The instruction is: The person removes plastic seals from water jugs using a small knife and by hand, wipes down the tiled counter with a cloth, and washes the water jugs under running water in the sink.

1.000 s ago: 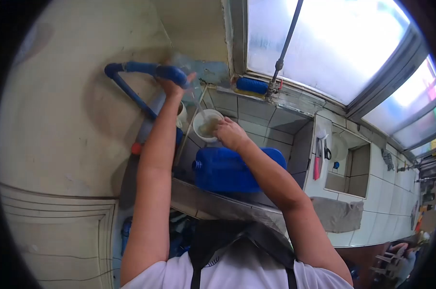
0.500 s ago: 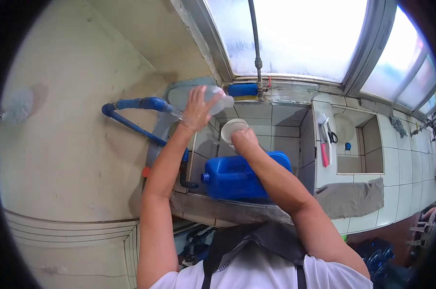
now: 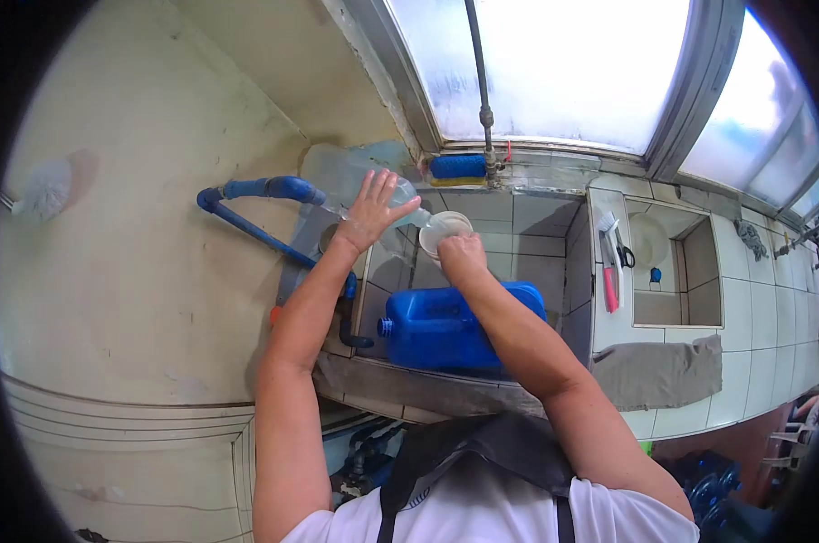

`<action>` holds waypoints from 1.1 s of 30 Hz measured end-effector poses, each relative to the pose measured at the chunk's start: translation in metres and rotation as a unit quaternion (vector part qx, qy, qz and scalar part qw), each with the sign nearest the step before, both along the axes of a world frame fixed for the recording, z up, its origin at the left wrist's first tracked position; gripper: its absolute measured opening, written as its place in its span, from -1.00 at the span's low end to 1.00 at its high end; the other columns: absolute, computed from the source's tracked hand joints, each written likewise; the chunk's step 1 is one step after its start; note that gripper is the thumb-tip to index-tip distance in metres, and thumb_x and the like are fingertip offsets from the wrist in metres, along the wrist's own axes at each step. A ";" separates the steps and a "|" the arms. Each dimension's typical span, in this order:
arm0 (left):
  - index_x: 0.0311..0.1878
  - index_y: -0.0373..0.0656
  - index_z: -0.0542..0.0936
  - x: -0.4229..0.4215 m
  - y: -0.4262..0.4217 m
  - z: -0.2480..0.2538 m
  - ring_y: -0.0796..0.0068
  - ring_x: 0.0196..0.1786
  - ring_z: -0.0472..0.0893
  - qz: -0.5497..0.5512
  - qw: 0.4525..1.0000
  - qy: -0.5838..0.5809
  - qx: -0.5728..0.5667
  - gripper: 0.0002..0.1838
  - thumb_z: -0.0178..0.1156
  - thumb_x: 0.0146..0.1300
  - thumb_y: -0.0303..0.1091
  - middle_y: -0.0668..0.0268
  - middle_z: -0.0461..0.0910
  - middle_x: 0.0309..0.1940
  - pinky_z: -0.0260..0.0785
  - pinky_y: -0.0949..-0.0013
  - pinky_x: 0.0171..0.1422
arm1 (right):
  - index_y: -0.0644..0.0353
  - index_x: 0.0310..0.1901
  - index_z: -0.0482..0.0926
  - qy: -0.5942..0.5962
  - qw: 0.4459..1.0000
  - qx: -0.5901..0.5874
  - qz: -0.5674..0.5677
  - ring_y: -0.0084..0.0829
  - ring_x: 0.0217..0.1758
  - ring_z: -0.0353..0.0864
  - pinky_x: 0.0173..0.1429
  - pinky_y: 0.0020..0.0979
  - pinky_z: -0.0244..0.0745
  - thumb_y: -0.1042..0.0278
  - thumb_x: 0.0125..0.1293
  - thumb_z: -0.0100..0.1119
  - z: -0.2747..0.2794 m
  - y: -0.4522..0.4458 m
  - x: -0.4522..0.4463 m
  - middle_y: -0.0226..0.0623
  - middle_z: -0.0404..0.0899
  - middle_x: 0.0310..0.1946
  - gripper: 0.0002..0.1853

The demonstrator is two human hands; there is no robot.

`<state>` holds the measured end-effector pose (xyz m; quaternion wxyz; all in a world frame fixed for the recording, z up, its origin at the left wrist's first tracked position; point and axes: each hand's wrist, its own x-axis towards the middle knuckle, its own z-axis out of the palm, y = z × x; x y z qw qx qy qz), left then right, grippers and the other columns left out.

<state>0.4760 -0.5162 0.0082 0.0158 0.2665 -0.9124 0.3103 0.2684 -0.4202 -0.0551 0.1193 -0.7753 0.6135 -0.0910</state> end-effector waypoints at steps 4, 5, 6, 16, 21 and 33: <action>0.49 0.51 0.33 0.000 0.002 0.003 -0.10 0.53 0.24 0.013 1.000 0.012 0.016 -0.22 0.07 0.26 -0.52 -0.05 0.30 0.41 -0.08 -0.18 0.67 | 0.00 -0.31 0.79 0.018 1.000 -0.013 0.007 -0.24 0.03 0.71 0.10 -0.16 0.48 0.33 0.24 0.22 0.006 0.002 0.001 -0.26 0.78 -0.25 -0.85; 0.49 0.51 0.33 0.001 0.002 0.004 -0.10 0.53 0.24 0.014 1.000 0.012 0.016 -0.22 0.07 0.26 -0.52 -0.05 0.30 0.41 -0.08 -0.18 0.67 | -0.01 -0.32 0.79 0.020 1.000 -0.017 0.009 -0.25 0.03 0.70 0.11 -0.17 0.48 0.33 0.24 0.22 0.009 0.004 0.001 -0.26 0.78 -0.24 -0.85; 0.48 0.51 0.35 0.001 0.002 0.005 -0.10 0.54 0.23 0.017 0.999 0.024 0.029 -0.21 0.06 0.24 -0.54 -0.04 0.28 0.42 -0.07 -0.18 0.67 | -0.01 -0.32 0.79 0.020 1.000 -0.017 0.009 -0.25 0.03 0.70 0.11 -0.17 0.48 0.33 0.24 0.22 0.009 0.004 0.001 -0.26 0.78 -0.24 -0.85; 0.47 0.20 0.37 0.012 -0.007 0.024 -0.15 0.46 0.29 -0.015 0.965 0.230 0.125 0.02 0.46 -0.22 -0.47 -0.05 0.28 0.36 0.14 -0.07 0.59 | 0.01 -0.34 0.79 0.036 0.998 -0.043 0.023 -0.27 0.04 0.66 0.15 -0.19 0.42 0.33 0.25 0.20 0.012 0.012 0.004 -0.28 0.77 -0.27 -0.84; 0.52 -0.06 0.24 0.035 -0.025 0.016 -0.21 0.39 0.34 0.083 0.891 0.424 0.141 0.08 0.55 -0.15 -0.24 -0.13 0.32 0.32 0.21 -0.03 0.53 | 0.01 -0.35 0.78 0.024 0.994 -0.077 0.073 -0.27 0.04 0.64 0.21 -0.19 0.39 0.31 0.25 0.21 0.017 0.014 0.005 -0.31 0.74 -0.31 -0.84; 0.45 -0.26 0.34 0.006 0.036 0.024 -0.25 0.44 0.32 0.258 0.867 0.424 0.047 -0.05 0.50 0.09 0.03 -0.20 0.34 0.40 0.16 -0.18 0.51 | -0.02 -0.37 0.77 -0.034 0.984 -0.126 -0.121 -0.22 -0.13 0.73 0.00 -0.14 0.44 0.41 0.18 0.20 0.054 0.002 -0.047 -0.25 0.74 -0.35 -0.85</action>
